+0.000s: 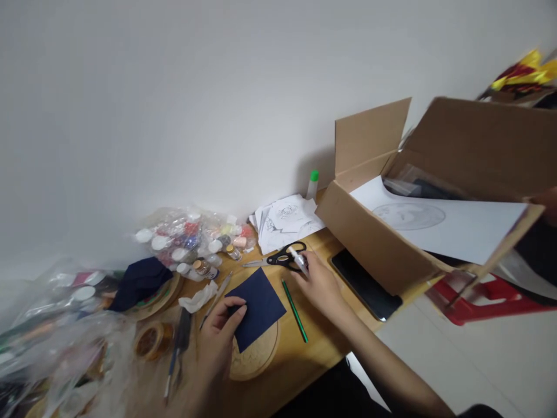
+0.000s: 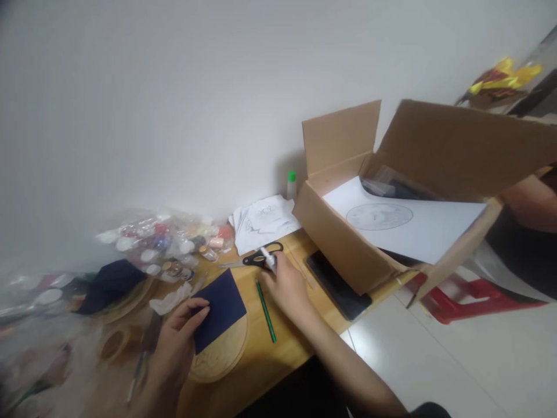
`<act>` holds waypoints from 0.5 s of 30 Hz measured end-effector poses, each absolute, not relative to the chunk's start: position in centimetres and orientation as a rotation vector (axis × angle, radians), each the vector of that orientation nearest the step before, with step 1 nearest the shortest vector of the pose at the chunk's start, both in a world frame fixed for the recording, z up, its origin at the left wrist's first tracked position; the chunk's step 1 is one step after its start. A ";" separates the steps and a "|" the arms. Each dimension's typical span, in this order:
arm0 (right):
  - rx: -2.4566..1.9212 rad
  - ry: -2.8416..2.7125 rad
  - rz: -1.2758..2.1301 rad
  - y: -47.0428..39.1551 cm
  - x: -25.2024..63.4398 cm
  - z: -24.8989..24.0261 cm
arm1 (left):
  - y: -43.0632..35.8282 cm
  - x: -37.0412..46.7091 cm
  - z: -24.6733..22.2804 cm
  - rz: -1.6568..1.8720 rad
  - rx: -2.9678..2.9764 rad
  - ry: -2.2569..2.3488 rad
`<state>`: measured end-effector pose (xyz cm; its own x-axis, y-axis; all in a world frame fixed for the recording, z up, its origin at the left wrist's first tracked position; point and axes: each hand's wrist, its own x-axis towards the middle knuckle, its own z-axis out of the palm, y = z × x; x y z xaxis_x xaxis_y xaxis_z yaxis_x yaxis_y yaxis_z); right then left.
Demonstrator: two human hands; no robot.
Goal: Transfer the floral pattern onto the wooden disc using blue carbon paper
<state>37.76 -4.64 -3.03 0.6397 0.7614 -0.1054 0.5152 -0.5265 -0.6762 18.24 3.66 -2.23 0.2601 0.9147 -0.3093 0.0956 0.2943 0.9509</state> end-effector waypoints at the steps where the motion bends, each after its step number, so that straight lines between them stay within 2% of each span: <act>1: -2.318 -0.979 0.476 -4.9 37.7 -3.8 | 3.7 18.2 -2.2 0.757 1.135 1.173; 4: -2.374 -0.999 0.426 -5.9 36.7 -4.8 | 3.9 18.3 -2.3 0.758 1.165 1.163; 6: -2.358 -1.067 0.393 -7.4 36.8 -3.1 | 4.1 18.4 -2.4 0.760 1.193 1.154; 9: -2.284 -1.177 0.257 -11.1 40.7 3.2 | 4.5 18.6 -2.4 0.765 1.227 1.124; 12: -2.324 -1.107 -0.266 -13.2 49.3 10.7 | 4.5 18.9 -2.0 0.772 1.258 1.090; 13: -2.362 -1.006 -0.251 -13.0 52.4 12.5 | 4.4 19.0 -1.8 0.767 1.268 1.078; 15: -2.206 -0.651 0.040 -11.2 57.6 14.3 | 4.1 19.1 -1.3 0.747 1.279 1.047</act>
<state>57.65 -11.20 14.28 0.8661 0.4651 0.1830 0.4391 -0.5333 -0.7230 19.14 4.12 -1.26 0.3761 0.9047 -0.2003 0.1055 0.1729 0.9793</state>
